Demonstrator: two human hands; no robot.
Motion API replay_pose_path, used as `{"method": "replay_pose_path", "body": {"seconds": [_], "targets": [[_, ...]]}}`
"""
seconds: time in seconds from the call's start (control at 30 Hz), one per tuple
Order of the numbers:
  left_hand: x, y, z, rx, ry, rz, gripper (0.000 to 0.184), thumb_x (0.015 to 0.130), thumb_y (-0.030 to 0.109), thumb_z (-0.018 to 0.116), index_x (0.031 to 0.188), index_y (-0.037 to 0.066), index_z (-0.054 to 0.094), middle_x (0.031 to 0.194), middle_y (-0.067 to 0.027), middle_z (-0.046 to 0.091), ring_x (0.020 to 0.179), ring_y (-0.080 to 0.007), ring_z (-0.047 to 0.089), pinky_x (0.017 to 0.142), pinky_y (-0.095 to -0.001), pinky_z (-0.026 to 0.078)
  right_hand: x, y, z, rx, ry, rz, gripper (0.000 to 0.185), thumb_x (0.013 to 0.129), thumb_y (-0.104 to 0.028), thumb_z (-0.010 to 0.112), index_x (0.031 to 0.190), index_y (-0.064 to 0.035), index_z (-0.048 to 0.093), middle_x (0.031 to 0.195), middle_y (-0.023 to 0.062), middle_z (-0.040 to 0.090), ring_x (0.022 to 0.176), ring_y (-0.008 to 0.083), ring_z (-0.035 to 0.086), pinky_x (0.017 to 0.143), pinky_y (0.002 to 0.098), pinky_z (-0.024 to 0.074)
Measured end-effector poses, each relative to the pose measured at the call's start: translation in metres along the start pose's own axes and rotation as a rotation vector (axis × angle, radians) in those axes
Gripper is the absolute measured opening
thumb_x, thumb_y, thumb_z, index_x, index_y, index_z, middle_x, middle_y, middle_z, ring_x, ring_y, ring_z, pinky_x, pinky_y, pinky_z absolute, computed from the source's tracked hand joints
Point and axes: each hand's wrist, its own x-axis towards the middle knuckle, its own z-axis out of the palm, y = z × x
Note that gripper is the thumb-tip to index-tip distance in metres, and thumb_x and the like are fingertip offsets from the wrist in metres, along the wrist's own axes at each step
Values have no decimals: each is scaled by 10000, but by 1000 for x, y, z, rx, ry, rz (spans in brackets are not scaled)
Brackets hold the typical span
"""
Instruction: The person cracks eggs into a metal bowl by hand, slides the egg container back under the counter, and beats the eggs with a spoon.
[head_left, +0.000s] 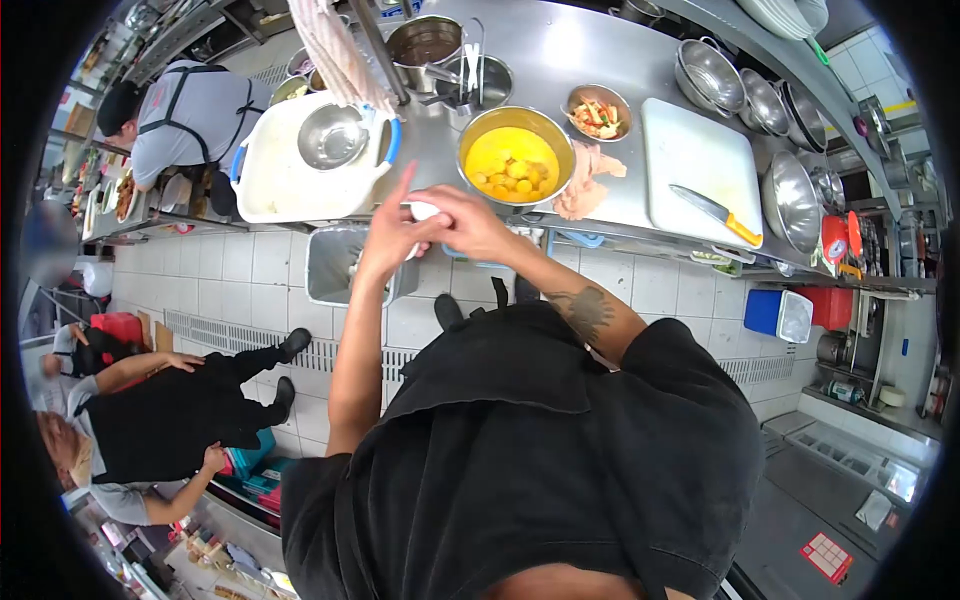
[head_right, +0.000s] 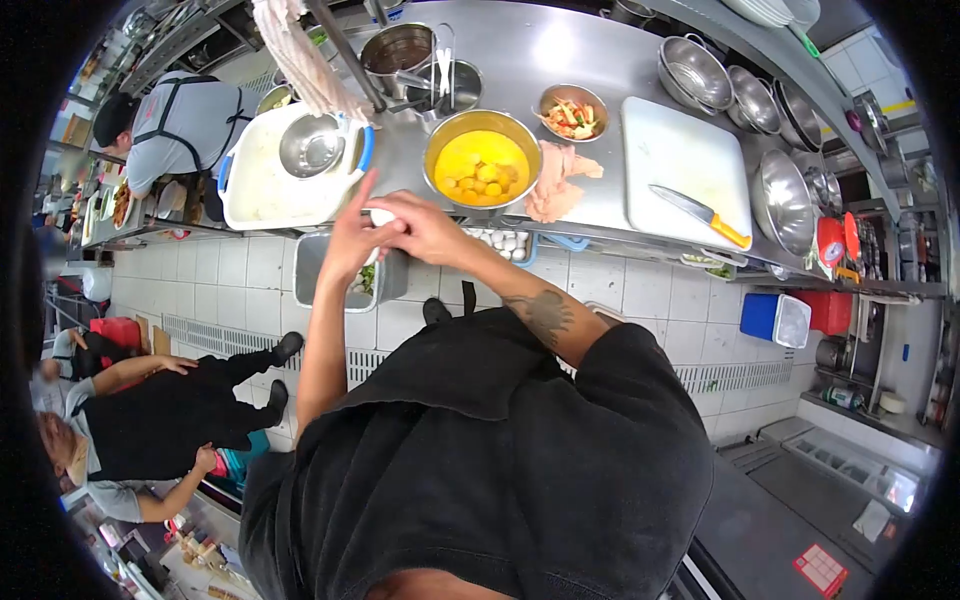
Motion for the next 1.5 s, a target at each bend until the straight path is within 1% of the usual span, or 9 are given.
{"method": "replay_pose_path", "body": {"seconds": [0.23,0.47,0.67,0.93,0.97,1.17,1.3,1.4,1.5], "targets": [[88,-49,48,452,84,80,480,841,237,704,1248,49,531,607,-68,626,421,-118,548,395,-272,420,-64,-5,-104,-604,420,94,407,883,-182,656,1256,-68,540,1112,155,584,832,273,651,704,380,543],[97,-63,54,649,134,173,324,833,239,692,1094,56,630,592,-105,615,498,-202,613,506,-348,481,-87,42,-131,-810,226,278,423,916,-245,609,1288,-84,486,1008,135,600,743,263,661,676,382,526],[100,-11,77,728,102,379,406,810,298,702,1153,88,644,714,-154,661,655,-275,657,656,-377,518,-37,60,-155,485,346,745,302,944,-365,509,1117,-119,532,690,51,526,544,92,481,432,230,335],[141,1,92,558,-74,521,490,768,285,703,1214,95,631,857,-177,693,723,-277,677,703,-359,531,-2,71,-131,323,486,654,345,986,-374,399,952,-91,592,650,17,535,441,66,436,342,224,257],[143,-1,94,570,-42,547,487,762,277,702,1207,90,634,860,-180,692,732,-286,676,708,-361,532,-2,78,-131,224,466,671,367,985,-353,377,958,-52,585,669,81,574,490,156,524,404,304,379],[165,-29,94,625,69,648,452,743,249,704,1154,67,660,850,-180,680,782,-333,663,729,-372,534,-2,105,-134,-160,453,471,378,984,-337,348,1021,-20,550,807,252,607,745,433,592,720,478,463],[148,-11,82,745,13,710,416,757,229,712,1151,104,665,944,-148,667,818,-328,658,742,-376,537,-1,42,-155,-648,67,578,363,999,-393,372,1158,-94,502,938,271,615,870,458,596,780,516,454],[137,-4,79,766,82,817,379,781,249,718,1147,160,668,1036,-100,654,849,-304,655,753,-378,538,-5,42,-160,-637,132,278,355,1008,-389,372,1151,-98,516,959,273,605,891,488,575,780,529,449],[123,12,75,723,189,930,369,780,327,713,1117,185,669,1047,-54,651,886,-279,648,750,-378,536,6,26,-148,-124,159,302,326,1007,-352,438,1162,-79,528,928,120,609,761,250,599,662,357,473]]}}
